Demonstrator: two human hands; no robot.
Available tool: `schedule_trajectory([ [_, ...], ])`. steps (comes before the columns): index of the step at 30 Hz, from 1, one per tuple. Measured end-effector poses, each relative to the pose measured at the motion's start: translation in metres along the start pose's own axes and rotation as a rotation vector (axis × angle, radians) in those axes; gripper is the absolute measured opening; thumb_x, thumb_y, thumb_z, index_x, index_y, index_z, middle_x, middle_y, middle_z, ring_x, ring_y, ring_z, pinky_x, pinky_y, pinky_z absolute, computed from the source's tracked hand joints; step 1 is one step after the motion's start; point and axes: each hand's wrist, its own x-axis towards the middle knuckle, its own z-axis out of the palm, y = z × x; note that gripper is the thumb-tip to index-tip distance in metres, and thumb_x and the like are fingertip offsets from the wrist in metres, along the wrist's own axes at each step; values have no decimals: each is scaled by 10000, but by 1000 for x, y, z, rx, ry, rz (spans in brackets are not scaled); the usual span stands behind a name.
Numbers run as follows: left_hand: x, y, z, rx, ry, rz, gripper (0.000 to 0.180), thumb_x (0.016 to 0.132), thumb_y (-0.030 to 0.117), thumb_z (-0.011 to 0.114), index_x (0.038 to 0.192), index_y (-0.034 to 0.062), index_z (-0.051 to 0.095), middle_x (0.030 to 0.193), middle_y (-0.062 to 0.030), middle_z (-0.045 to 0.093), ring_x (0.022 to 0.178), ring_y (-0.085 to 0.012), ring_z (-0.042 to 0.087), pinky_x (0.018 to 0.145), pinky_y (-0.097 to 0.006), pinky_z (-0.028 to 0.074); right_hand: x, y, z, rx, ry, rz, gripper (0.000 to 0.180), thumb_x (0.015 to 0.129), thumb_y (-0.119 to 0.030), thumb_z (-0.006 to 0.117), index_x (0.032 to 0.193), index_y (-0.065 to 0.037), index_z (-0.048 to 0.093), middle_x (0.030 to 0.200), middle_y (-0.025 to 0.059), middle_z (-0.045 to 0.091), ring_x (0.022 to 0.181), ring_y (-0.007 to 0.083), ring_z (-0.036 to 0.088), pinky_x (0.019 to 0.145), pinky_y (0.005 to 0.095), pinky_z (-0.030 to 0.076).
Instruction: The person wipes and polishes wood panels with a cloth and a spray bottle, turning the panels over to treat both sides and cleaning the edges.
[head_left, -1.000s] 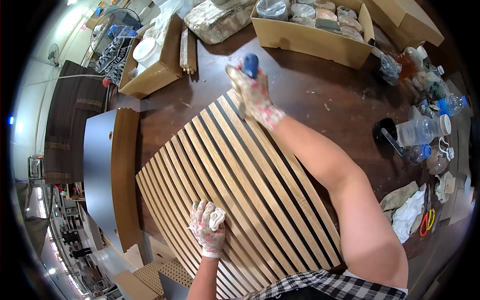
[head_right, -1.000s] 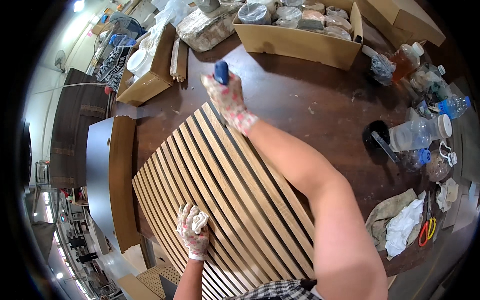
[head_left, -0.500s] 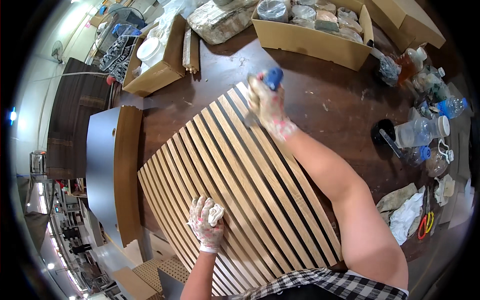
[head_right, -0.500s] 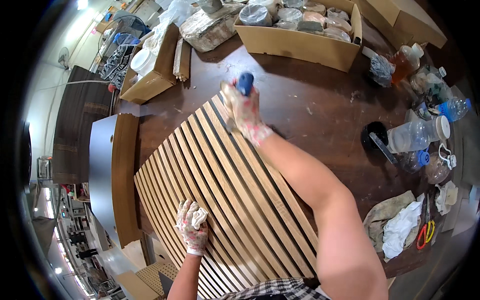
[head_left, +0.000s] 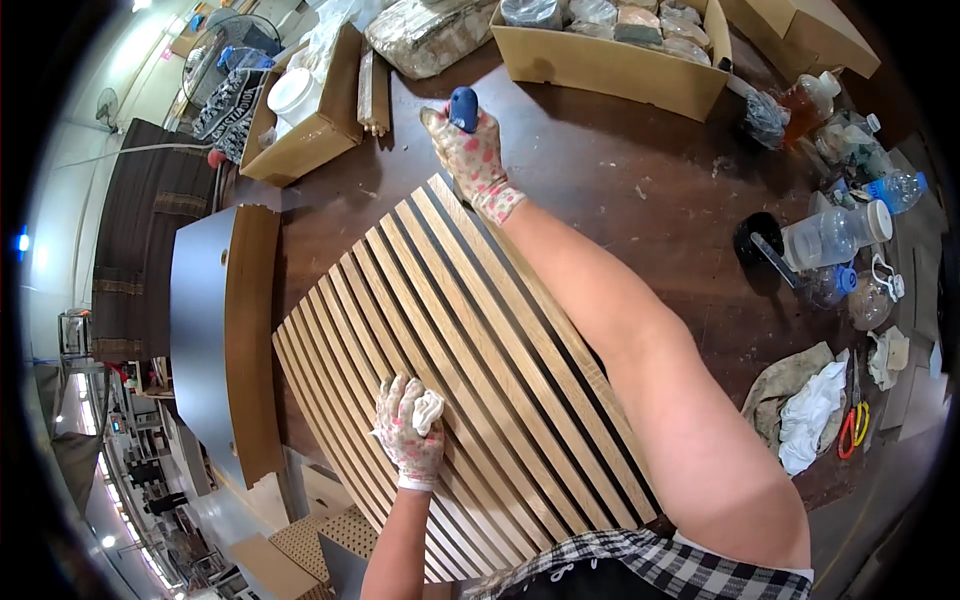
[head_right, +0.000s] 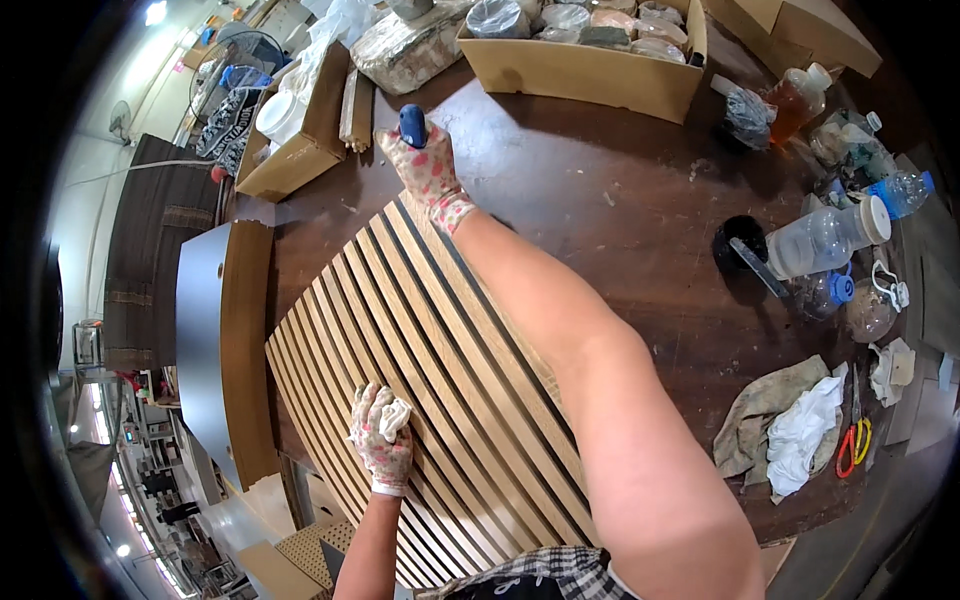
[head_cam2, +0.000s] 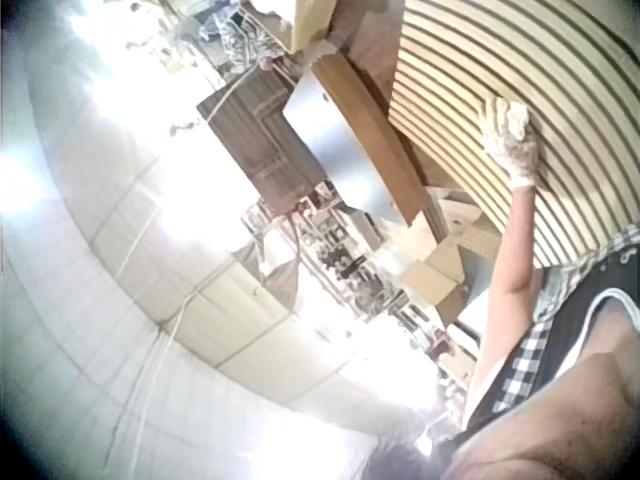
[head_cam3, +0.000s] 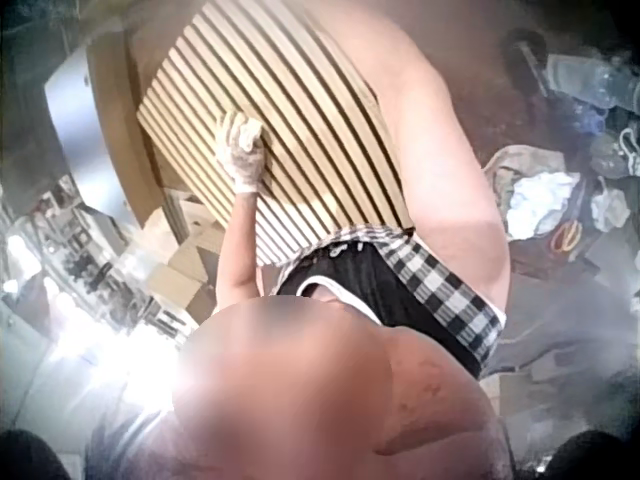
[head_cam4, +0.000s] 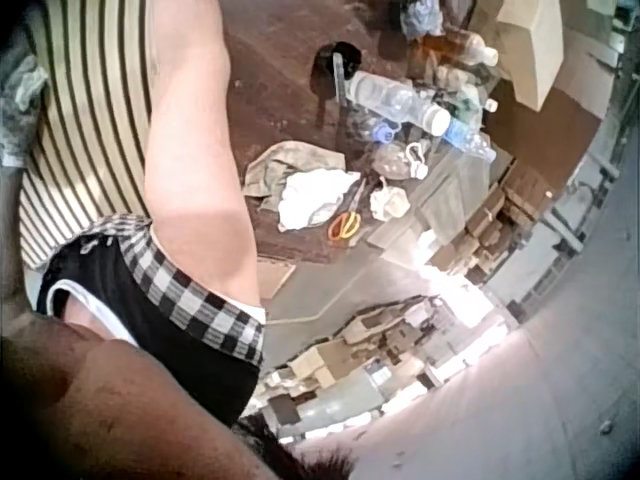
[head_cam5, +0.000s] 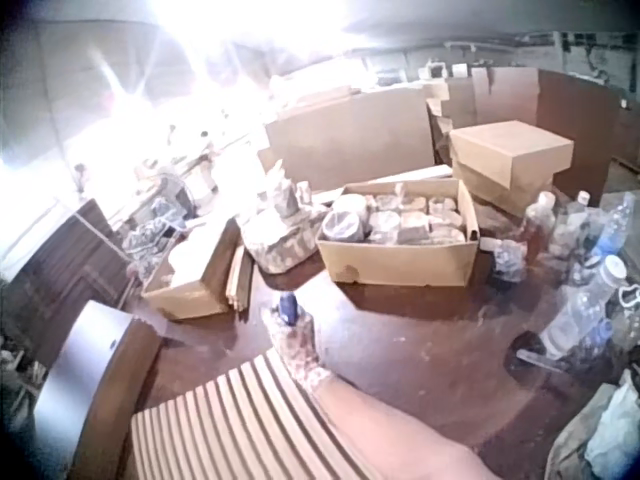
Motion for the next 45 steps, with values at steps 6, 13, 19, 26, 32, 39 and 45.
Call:
schedule_trajectory([
  [6,1,8,-11,-6,-15,-110,395,666,82,611,1060,118,591,1213,-101,521,1189,-340,430,987,-470,320,-118,-48,-57,58,8,284,157,789,-175,650,853,-137,512,678,-43,514,524,43,468,441,181,368],
  [13,6,9,-12,-45,10,-125,437,613,63,644,1045,105,597,1189,-97,540,1187,-310,440,1015,-459,310,-98,-93,-52,128,-112,40,106,816,-81,594,825,-110,493,543,-42,452,403,57,404,370,191,319],
  [19,4,8,-19,-56,13,-139,380,651,73,616,1031,85,602,1174,-114,548,1183,-335,441,994,-459,324,-62,-44,-35,7,-130,126,115,786,-92,654,750,-90,544,592,-46,514,451,19,444,390,167,317],
  [26,9,9,-14,-85,11,-121,354,678,105,632,1030,89,604,1156,-114,558,1156,-345,465,976,-458,342,3,-1,16,-596,-349,-184,181,737,-166,715,795,-73,571,701,-35,552,631,52,508,574,198,422],
  [32,-5,-1,-16,-99,-20,-165,397,659,71,617,1055,92,598,1208,-110,528,1199,-332,426,1011,-467,298,-98,-41,-25,-443,-294,-80,217,754,-242,705,744,-87,553,679,4,555,606,71,520,564,214,443],
  [39,10,9,-12,-101,22,-95,380,660,71,624,1039,78,601,1168,-126,554,1173,-348,452,1013,-462,314,-34,-32,-8,-869,-331,-337,316,732,-368,698,723,-84,561,605,28,546,559,131,548,550,269,460],
  [45,1,2,-15,-66,0,-120,410,653,56,570,1062,83,600,1195,-125,540,1199,-330,433,1033,-449,306,-179,-77,-64,-391,-316,-97,186,777,-196,663,706,-76,540,593,14,500,551,95,503,509,240,399],
])
